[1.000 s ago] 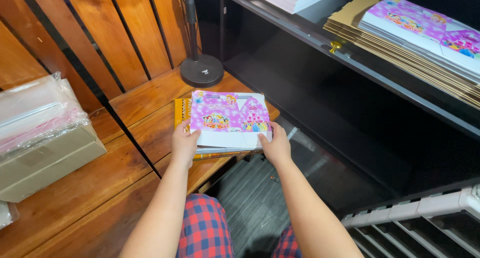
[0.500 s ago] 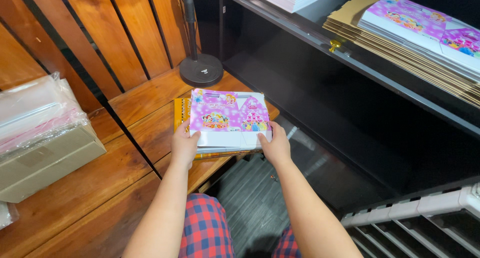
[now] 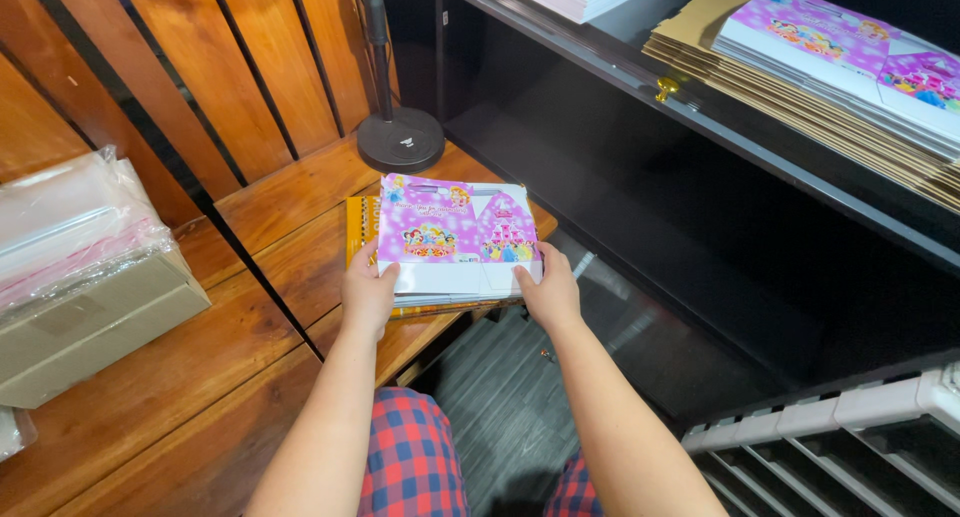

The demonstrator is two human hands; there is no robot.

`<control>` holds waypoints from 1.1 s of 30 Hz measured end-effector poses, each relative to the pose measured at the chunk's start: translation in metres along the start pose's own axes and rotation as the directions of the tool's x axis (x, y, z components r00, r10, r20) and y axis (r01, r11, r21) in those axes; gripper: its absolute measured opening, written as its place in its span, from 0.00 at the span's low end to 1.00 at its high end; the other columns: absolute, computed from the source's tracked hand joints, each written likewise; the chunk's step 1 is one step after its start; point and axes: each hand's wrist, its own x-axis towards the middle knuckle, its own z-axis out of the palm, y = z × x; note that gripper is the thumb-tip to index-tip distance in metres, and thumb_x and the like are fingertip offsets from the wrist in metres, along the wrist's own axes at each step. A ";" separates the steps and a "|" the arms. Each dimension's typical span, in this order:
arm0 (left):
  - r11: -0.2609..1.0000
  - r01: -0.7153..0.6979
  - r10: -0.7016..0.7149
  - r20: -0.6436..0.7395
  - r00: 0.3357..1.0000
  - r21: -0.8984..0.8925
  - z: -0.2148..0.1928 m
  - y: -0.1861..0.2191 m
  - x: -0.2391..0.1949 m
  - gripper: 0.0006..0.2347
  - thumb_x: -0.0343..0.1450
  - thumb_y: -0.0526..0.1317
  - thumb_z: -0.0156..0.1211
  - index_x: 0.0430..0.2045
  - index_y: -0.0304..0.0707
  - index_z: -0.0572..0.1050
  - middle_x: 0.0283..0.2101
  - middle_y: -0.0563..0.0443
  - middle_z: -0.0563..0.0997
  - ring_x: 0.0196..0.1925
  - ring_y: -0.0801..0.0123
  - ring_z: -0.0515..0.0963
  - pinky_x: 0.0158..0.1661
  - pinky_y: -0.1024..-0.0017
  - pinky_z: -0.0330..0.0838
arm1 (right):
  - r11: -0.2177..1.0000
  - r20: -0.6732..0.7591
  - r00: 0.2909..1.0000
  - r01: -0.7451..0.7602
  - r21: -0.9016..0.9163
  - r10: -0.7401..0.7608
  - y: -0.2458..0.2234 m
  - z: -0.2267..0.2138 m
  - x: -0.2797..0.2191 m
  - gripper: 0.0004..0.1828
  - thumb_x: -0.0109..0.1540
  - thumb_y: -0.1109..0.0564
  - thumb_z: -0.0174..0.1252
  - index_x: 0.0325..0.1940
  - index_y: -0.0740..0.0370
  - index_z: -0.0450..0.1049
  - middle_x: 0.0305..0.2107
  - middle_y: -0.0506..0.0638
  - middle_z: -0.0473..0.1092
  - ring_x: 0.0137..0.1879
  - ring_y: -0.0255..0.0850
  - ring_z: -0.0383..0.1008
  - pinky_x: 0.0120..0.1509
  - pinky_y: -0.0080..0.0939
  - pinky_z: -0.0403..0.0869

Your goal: The person repeatedly picks up a stack of pink paper items from a wooden surface and places them onto a black shelf. The action is repeated multiple times in a loop.

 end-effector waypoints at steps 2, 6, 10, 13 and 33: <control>1.000 0.001 -0.001 0.002 1.000 -0.022 0.000 -0.009 0.007 0.26 0.75 0.30 0.56 0.72 0.37 0.61 0.52 0.24 0.80 0.52 0.48 0.83 0.45 0.57 0.82 | 1.000 0.002 1.000 0.002 0.010 -0.002 -0.003 -0.002 -0.001 0.36 0.63 0.43 0.63 0.73 0.55 0.65 0.63 0.56 0.67 0.70 0.54 0.69 0.74 0.53 0.66; 0.997 -0.012 0.012 0.002 1.000 -0.074 0.002 -0.023 0.018 0.26 0.75 0.28 0.56 0.71 0.38 0.61 0.51 0.24 0.80 0.50 0.46 0.83 0.42 0.56 0.83 | 1.000 0.012 1.000 -0.018 0.024 0.018 0.004 0.002 0.006 0.36 0.62 0.43 0.64 0.72 0.54 0.65 0.62 0.53 0.68 0.69 0.49 0.70 0.73 0.49 0.67; 0.987 0.002 0.002 0.030 1.000 -0.161 0.001 -0.017 0.021 0.27 0.75 0.26 0.55 0.72 0.38 0.61 0.51 0.25 0.79 0.51 0.45 0.83 0.43 0.54 0.82 | 0.998 0.036 0.999 -0.040 0.057 0.038 -0.006 -0.009 0.004 0.39 0.60 0.43 0.66 0.72 0.56 0.66 0.61 0.53 0.69 0.69 0.49 0.70 0.73 0.49 0.67; 0.982 0.008 -0.001 0.034 0.999 -0.190 0.001 -0.002 0.011 0.27 0.75 0.25 0.53 0.72 0.38 0.61 0.52 0.24 0.78 0.52 0.42 0.82 0.44 0.51 0.81 | 0.996 0.040 0.998 -0.043 0.076 0.040 -0.007 -0.014 0.005 0.36 0.61 0.43 0.66 0.70 0.56 0.69 0.58 0.53 0.71 0.66 0.49 0.72 0.72 0.50 0.69; 0.876 -0.127 0.193 0.096 0.977 -0.465 0.002 0.078 -0.021 0.27 0.74 0.28 0.56 0.71 0.45 0.63 0.50 0.37 0.80 0.46 0.52 0.85 0.38 0.55 0.85 | 0.562 -0.172 0.970 0.241 0.792 -0.173 -0.080 -0.137 -0.031 0.27 0.61 0.72 0.60 0.65 0.66 0.71 0.38 0.54 0.76 0.41 0.34 0.77 0.44 0.31 0.80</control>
